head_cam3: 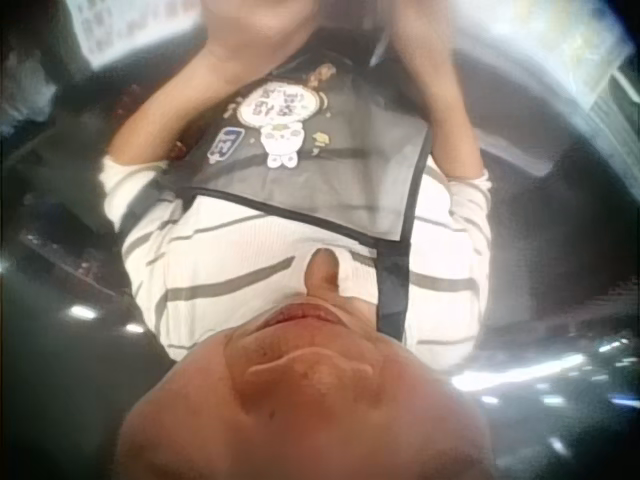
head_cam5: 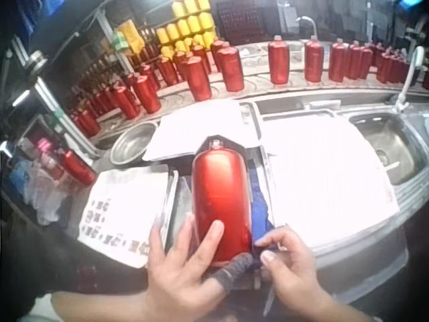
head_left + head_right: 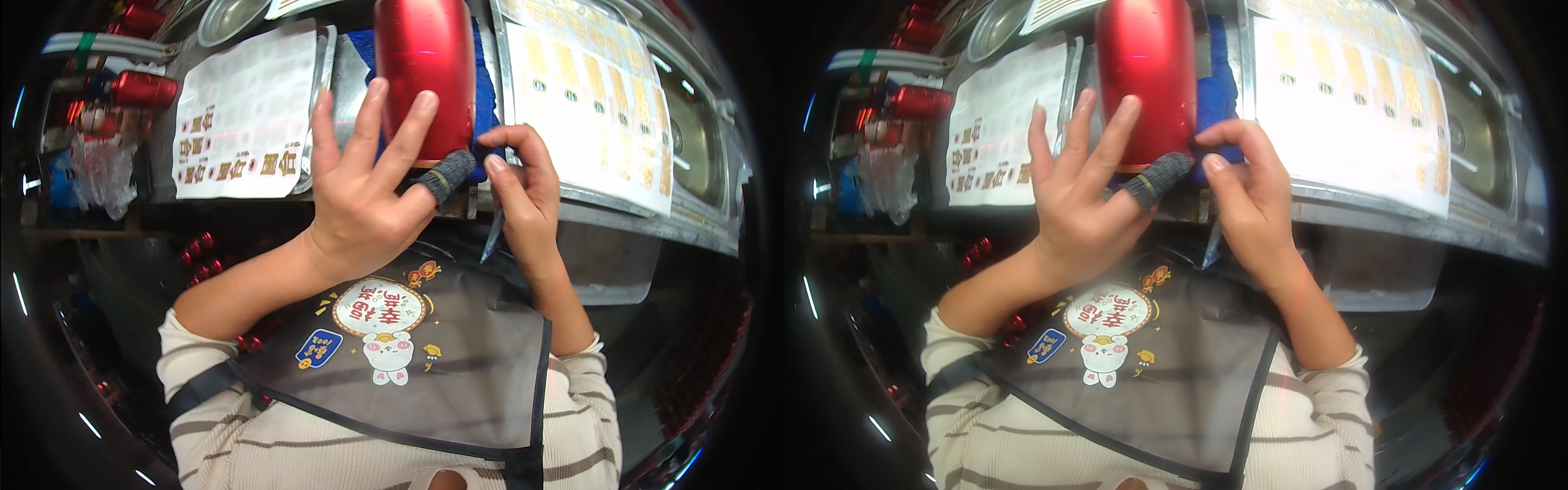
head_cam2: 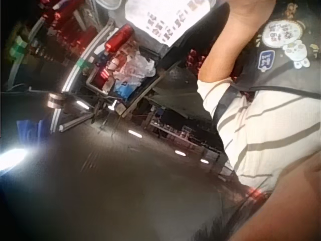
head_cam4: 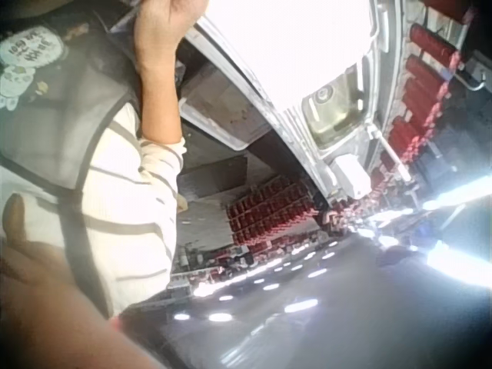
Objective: The person applies gold stickers to red cylindrical bottles, smoothing each label with a blue cloth. They rotate the bottles to align and press the labels, then wipe the surfaces before moving to the next bottle.
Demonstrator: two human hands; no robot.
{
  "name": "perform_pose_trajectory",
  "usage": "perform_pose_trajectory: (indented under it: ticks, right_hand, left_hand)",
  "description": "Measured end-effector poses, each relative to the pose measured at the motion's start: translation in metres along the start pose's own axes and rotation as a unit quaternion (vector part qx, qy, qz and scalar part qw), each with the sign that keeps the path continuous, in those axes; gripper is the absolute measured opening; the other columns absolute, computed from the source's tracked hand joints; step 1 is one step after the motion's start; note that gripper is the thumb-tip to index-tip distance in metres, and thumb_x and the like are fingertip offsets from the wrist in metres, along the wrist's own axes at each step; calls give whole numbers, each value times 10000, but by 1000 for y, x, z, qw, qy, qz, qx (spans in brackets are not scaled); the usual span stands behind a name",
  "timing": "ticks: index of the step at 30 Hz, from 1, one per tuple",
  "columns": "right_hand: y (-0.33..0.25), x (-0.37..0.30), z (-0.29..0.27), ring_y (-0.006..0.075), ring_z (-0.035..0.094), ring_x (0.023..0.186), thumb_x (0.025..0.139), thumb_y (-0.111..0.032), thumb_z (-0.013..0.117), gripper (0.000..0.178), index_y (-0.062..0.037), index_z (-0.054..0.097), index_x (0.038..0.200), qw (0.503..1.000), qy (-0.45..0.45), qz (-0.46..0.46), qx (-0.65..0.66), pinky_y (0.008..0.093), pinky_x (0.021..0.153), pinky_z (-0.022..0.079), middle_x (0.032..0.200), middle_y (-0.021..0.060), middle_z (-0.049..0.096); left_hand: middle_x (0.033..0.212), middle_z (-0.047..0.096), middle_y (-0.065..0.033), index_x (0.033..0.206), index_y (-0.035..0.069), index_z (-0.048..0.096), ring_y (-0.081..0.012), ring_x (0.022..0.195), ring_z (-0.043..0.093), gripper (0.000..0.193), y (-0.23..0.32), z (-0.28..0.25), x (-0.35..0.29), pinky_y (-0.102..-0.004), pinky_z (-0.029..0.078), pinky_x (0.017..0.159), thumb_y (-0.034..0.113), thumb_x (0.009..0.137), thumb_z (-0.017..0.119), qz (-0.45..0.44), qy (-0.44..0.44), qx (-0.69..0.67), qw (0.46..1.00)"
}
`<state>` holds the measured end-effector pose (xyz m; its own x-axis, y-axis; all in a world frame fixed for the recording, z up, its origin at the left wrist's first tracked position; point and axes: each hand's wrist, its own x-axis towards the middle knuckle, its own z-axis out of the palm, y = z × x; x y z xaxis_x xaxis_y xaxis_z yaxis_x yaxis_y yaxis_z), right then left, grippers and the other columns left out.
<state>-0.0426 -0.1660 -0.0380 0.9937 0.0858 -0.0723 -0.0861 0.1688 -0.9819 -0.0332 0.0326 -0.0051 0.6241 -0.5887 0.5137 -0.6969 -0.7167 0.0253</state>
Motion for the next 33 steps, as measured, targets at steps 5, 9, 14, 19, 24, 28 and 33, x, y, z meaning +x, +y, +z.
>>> perform_pose_trajectory:
  ticks: [5, 9, 14, 19, 24, 28, 33]
  right_hand:
    - [-2, -18, -21, 21, 449, 590, 929, 37, 528, 210, 2, 588, 1127, 988, 58, -85, -115, 190, 558, 359, 803, -21, 557]
    - [1, -30, -3, 208, 582, 529, 818, 62, 624, 254, -10, 674, 1056, 891, 8, -371, -261, 315, 502, 446, 843, 115, 689]
    - [11, -36, -5, 188, 559, 503, 816, 53, 636, 284, -17, 673, 1089, 940, 6, -239, -243, 292, 494, 432, 797, 100, 660]
    - [13, -44, -2, 128, 510, 512, 830, 38, 661, 282, 11, 660, 1111, 955, 35, -175, -235, 250, 487, 391, 886, 101, 680]
    - [5, -31, -3, 170, 513, 503, 743, 80, 678, 370, -7, 679, 1102, 859, -37, -339, -382, 301, 489, 395, 828, 68, 680]
    - [-22, -13, -7, 163, 506, 496, 687, 26, 687, 457, -48, 669, 1138, 721, -167, -409, -533, 324, 479, 368, 658, -5, 539]
    - [-35, 11, 20, 168, 561, 511, 757, -133, 638, 248, -78, 638, 999, 654, -203, -453, -570, 308, 464, 449, 655, 5, 502]
  left_hand:
    - [1430, 549, -196, 658, 35, 600, -516, 1367, 409, 188, 27, 12, 28, -757, 156, 1081, 178, 697, 716, -6, 7, -15, 1000]
    - [1539, 421, -226, 1244, 45, 685, -424, 1456, 338, 589, 1, 11, -5, -656, 87, 1153, 134, 682, 836, -112, 38, -117, 986]
    - [1511, 469, -196, 1361, 39, 594, -356, 1419, 424, 712, -14, 35, -19, -584, 158, 1178, 149, 706, 852, -145, 58, -183, 971]
    - [1414, 577, -164, 1334, 25, 609, -319, 1347, 523, 720, -7, 21, -4, -552, 220, 1177, 159, 676, 869, -135, 80, -194, 968]
    - [1359, 618, -158, 1260, 17, 654, -274, 1323, 548, 639, -6, 32, -1, -541, 234, 1183, 166, 672, 854, -117, 144, -207, 961]
    - [1344, 620, -188, 1253, 15, 658, -286, 1282, 581, 635, -8, 38, -3, -549, 227, 1185, 122, 652, 831, -120, 140, -201, 962]
    - [1439, 528, -212, 1404, 16, 524, -346, 1341, 508, 824, -18, 33, -25, -620, 177, 1161, 165, 668, 863, -143, 104, -161, 971]
